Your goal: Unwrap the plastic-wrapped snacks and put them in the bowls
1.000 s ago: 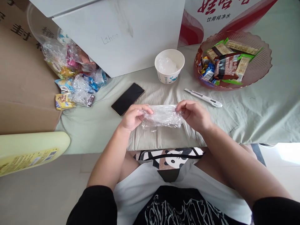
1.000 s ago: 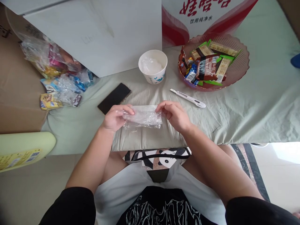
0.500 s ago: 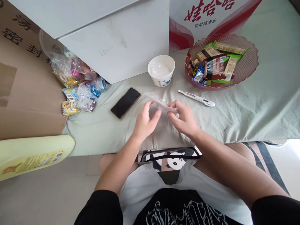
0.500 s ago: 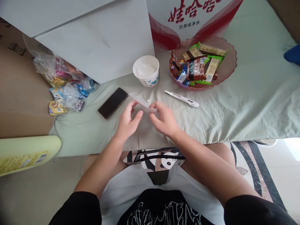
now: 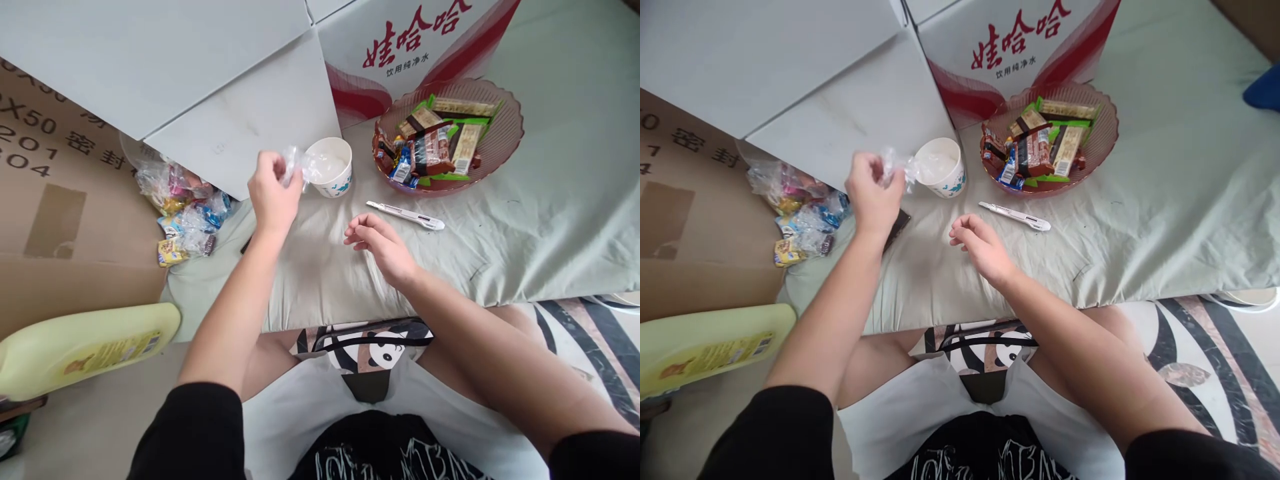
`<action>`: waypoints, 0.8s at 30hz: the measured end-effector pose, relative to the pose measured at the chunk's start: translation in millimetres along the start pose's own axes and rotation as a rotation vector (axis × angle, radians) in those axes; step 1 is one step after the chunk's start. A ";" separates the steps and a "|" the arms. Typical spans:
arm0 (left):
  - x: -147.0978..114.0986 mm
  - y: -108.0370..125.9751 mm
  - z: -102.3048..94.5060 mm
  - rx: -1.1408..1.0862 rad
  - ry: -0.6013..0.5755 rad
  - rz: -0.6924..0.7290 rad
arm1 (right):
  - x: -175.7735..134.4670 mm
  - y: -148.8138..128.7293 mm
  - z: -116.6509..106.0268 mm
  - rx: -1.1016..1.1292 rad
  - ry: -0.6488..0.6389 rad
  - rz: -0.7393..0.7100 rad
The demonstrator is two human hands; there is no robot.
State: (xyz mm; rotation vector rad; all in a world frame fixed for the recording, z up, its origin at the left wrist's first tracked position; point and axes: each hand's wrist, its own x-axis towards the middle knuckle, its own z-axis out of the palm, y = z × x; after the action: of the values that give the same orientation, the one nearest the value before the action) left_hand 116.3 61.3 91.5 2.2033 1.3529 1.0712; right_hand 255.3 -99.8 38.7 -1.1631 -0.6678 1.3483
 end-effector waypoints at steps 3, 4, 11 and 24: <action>43.0 11.5 27.1 0.271 -0.196 0.131 | 4.2 -0.2 -0.4 -0.010 -0.011 0.028; 54.4 13.8 39.9 0.340 -0.301 0.111 | 5.6 0.0 -0.4 -0.017 -0.010 0.035; 108.6 1.0 99.1 0.434 -1.026 0.005 | 13.2 3.4 -9.1 -0.076 -0.024 0.026; -61.6 -126.3 -96.9 0.199 -0.099 -0.151 | -2.1 32.6 1.3 -0.536 0.145 -0.137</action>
State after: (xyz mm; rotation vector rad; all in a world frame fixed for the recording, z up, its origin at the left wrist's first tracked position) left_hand -49.3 60.3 50.4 2.2144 1.6130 0.7939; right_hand 241.2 -106.8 10.0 -1.5896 -1.0193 0.9813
